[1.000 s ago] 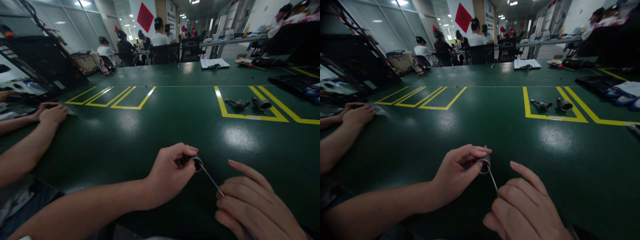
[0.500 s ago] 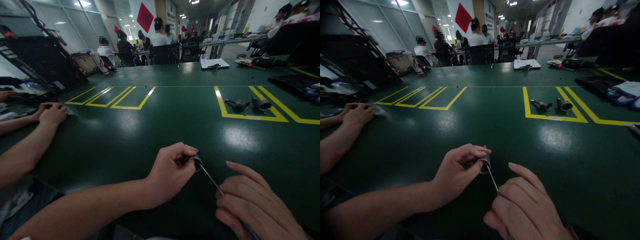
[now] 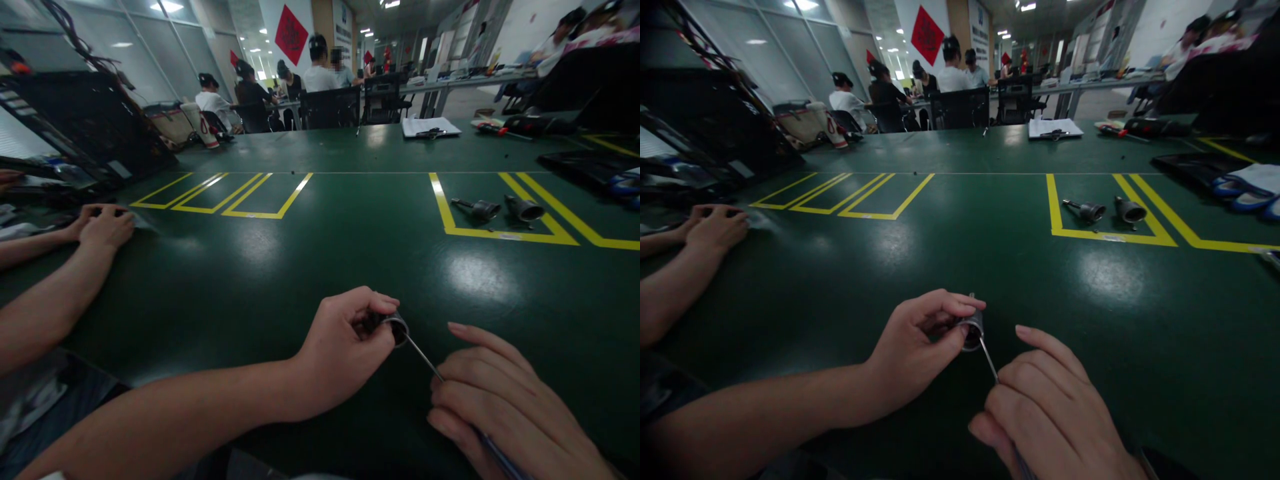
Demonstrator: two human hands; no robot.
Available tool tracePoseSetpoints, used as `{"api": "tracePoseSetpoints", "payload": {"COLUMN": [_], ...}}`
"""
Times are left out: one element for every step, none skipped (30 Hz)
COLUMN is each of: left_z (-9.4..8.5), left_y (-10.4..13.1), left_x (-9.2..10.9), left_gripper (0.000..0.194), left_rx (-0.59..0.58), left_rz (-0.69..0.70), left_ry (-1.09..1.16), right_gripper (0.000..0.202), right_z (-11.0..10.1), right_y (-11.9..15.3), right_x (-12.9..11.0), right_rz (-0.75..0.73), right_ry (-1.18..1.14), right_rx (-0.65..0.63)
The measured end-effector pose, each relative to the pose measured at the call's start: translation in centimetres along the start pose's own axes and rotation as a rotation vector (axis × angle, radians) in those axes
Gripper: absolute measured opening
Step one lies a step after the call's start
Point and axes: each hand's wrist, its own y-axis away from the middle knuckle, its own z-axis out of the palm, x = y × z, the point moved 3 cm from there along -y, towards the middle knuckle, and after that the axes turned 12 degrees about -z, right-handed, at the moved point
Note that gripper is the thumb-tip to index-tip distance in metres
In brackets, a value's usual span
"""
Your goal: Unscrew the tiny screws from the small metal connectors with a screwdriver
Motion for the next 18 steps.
{"api": "tracePoseSetpoints", "payload": {"left_z": [0.0, 0.0, 0.0, 0.0, -0.1, -0.1, -0.2, -0.3, -0.4, -0.6, -0.7, -0.9, -1.1, -1.4, -1.7, -2.0, -2.4, -2.8], "left_y": [0.0, 0.0, 0.0, 0.0, -0.1, -0.1, -0.2, -0.3, -0.4, -0.5, -0.7, -0.8, -1.1, -1.5, -1.9, -2.5, -3.2, -4.0], "left_x": [0.0, 0.0, 0.0, 0.0, 0.0, 0.0, 0.0, 0.0, 0.0, 0.1, 0.1, 0.2, 0.3, 0.4, 0.4, 0.5, 0.5, 0.4], "left_gripper": [0.009, 0.009, 0.009, 0.009, 0.008, 0.008, 0.008, 0.007, 0.007, 0.007, 0.006, 0.006, 0.006, 0.007, 0.011, 0.016, 0.024, 0.035], "left_rx": [0.001, 0.001, 0.0, 0.0, 0.0, 0.002, 0.004, 0.005, 0.004, 0.0, -0.007, -0.021, -0.037, -0.051, -0.062, -0.065, -0.062, -0.057], "left_rz": [-0.001, 0.0, 0.0, 0.0, -0.002, -0.005, -0.01, -0.018, -0.032, -0.048, -0.067, -0.086, -0.107, -0.125, -0.135, -0.137, -0.129, -0.106], "left_ry": [-0.004, -0.008, -0.012, -0.015, -0.013, -0.005, 0.01, 0.03, 0.053, 0.077, 0.097, 0.11, 0.121, 0.131, 0.137, 0.145, 0.143, 0.13], "right_gripper": [0.015, 0.014, 0.014, 0.013, 0.013, 0.013, 0.013, 0.014, 0.015, 0.016, 0.017, 0.016, 0.015, 0.012, 0.009, 0.007, 0.006, 0.007], "right_z": [0.0, 0.0, 0.0, 0.0, 0.0, 0.1, 0.1, 0.2, 0.2, 0.2, 0.2, 0.1, -0.1, -0.3, -0.6, -0.8, -1.1, -1.3], "right_y": [0.0, 0.0, 0.0, 0.0, 0.0, 0.0, 0.0, 0.0, 0.0, 0.0, 0.1, 0.2, 0.3, 0.3, 0.4, 0.4, 0.2, 0.0], "right_x": [0.0, 0.1, 0.1, 0.1, 0.1, 0.0, 0.0, -0.1, -0.1, -0.1, 0.0, 0.1, 0.2, 0.4, 0.7, 1.0, 1.3, 1.8], "right_rz": [-0.004, -0.007, -0.008, -0.011, -0.013, -0.014, -0.012, -0.004, 0.012, 0.024, 0.026, 0.02, 0.007, -0.007, -0.008, 0.011, 0.051, 0.115], "right_ry": [-0.004, -0.006, -0.009, -0.014, -0.016, -0.018, -0.019, -0.022, -0.022, -0.022, -0.021, -0.019, -0.018, -0.024, -0.036, -0.057, -0.078, -0.097], "right_rx": [-0.012, -0.024, -0.032, -0.038, -0.037, -0.034, -0.026, -0.013, 0.009, 0.029, 0.047, 0.057, 0.062, 0.056, 0.05, 0.046, 0.047, 0.062]}}
